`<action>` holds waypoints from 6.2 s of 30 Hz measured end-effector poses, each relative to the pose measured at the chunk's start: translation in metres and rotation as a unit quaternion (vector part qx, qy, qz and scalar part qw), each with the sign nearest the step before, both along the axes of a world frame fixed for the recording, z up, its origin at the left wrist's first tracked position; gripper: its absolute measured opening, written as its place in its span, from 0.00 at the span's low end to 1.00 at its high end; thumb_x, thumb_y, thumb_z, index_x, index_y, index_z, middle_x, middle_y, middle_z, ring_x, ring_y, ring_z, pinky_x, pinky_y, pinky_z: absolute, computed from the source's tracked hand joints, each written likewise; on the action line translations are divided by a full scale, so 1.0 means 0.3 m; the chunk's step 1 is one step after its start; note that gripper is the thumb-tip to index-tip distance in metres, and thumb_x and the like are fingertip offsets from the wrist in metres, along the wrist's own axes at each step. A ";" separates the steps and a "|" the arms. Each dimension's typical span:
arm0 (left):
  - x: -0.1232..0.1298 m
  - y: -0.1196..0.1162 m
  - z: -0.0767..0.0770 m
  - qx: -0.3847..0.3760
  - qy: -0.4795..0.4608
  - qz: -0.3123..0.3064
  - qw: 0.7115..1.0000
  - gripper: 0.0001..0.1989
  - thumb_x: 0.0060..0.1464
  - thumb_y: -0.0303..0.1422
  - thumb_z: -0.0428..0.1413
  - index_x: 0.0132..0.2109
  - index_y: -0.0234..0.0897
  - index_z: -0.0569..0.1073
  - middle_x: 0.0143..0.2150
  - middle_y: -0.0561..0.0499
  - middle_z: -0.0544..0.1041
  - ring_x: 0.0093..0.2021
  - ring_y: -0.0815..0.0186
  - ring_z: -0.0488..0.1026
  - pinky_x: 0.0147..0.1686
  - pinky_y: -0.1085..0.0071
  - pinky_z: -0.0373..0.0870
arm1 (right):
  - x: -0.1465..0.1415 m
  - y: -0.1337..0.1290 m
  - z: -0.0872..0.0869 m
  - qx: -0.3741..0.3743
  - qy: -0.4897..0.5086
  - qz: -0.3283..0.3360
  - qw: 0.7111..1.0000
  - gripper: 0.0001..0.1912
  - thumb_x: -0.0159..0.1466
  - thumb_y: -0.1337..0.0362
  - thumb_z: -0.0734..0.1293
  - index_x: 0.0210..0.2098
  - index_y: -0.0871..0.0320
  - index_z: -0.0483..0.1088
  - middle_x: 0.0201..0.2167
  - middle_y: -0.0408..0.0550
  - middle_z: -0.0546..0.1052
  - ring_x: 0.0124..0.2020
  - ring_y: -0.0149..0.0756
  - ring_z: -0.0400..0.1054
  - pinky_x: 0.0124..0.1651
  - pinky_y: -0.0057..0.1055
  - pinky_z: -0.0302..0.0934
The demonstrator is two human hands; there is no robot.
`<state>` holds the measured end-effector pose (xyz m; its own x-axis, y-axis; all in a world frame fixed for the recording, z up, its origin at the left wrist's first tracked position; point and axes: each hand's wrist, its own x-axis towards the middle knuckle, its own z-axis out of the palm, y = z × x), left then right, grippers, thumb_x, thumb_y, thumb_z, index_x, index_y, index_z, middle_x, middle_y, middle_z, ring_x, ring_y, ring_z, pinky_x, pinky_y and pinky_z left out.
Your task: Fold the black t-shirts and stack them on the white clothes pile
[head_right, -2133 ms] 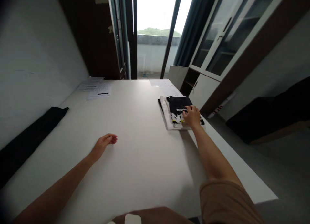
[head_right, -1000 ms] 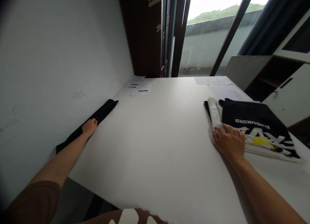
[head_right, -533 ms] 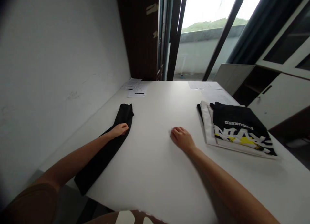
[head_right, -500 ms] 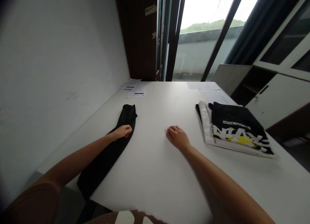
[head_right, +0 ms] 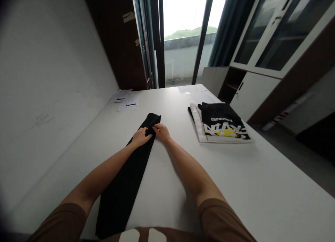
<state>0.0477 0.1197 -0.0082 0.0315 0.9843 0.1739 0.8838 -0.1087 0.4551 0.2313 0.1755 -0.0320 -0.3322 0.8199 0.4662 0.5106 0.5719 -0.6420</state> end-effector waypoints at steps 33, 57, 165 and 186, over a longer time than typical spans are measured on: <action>0.025 0.020 -0.026 0.076 -0.076 -0.123 0.987 0.21 0.59 0.26 0.55 0.59 0.37 0.74 0.59 0.42 0.74 0.63 0.55 0.68 0.68 0.55 0.61 | -0.022 -0.033 -0.005 -0.129 0.241 -0.011 0.962 0.32 0.69 0.37 0.57 0.50 0.57 0.76 0.47 0.52 0.80 0.50 0.47 0.72 0.59 0.44 0.63; -0.010 0.035 -0.023 0.023 -0.054 -0.023 0.998 0.23 0.55 0.42 0.64 0.54 0.38 0.71 0.51 0.43 0.79 0.49 0.56 0.76 0.48 0.66 0.70 | -0.045 0.024 -0.046 -0.221 0.303 0.116 0.920 0.24 0.61 0.47 0.72 0.51 0.54 0.81 0.56 0.50 0.79 0.63 0.50 0.68 0.72 0.49 0.52; 0.036 -0.702 0.214 -0.201 0.093 -0.249 0.943 0.26 0.64 0.30 0.55 0.67 0.43 0.64 0.55 0.46 0.76 0.52 0.57 0.76 0.52 0.64 0.70 | 0.100 0.000 0.040 -0.141 -0.089 -0.276 0.947 0.33 0.73 0.69 0.56 0.75 0.54 0.46 0.54 0.58 0.76 0.50 0.49 0.74 0.53 0.42 0.65; -0.034 -0.238 0.079 -0.065 0.077 -0.054 0.993 0.22 0.66 0.42 0.53 0.62 0.41 0.73 0.71 0.42 0.63 0.72 0.50 0.55 0.70 0.45 0.51 | 0.219 0.044 0.057 0.110 -0.029 -0.341 0.933 0.22 0.70 0.64 0.58 0.61 0.61 0.68 0.58 0.62 0.70 0.60 0.52 0.60 0.63 0.45 0.54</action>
<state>0.0374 0.0483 0.0155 0.1549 0.9875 0.0296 0.9302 -0.1558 0.3323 0.2970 0.1887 -0.0149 0.2010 0.7373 0.6449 0.8343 0.2163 -0.5072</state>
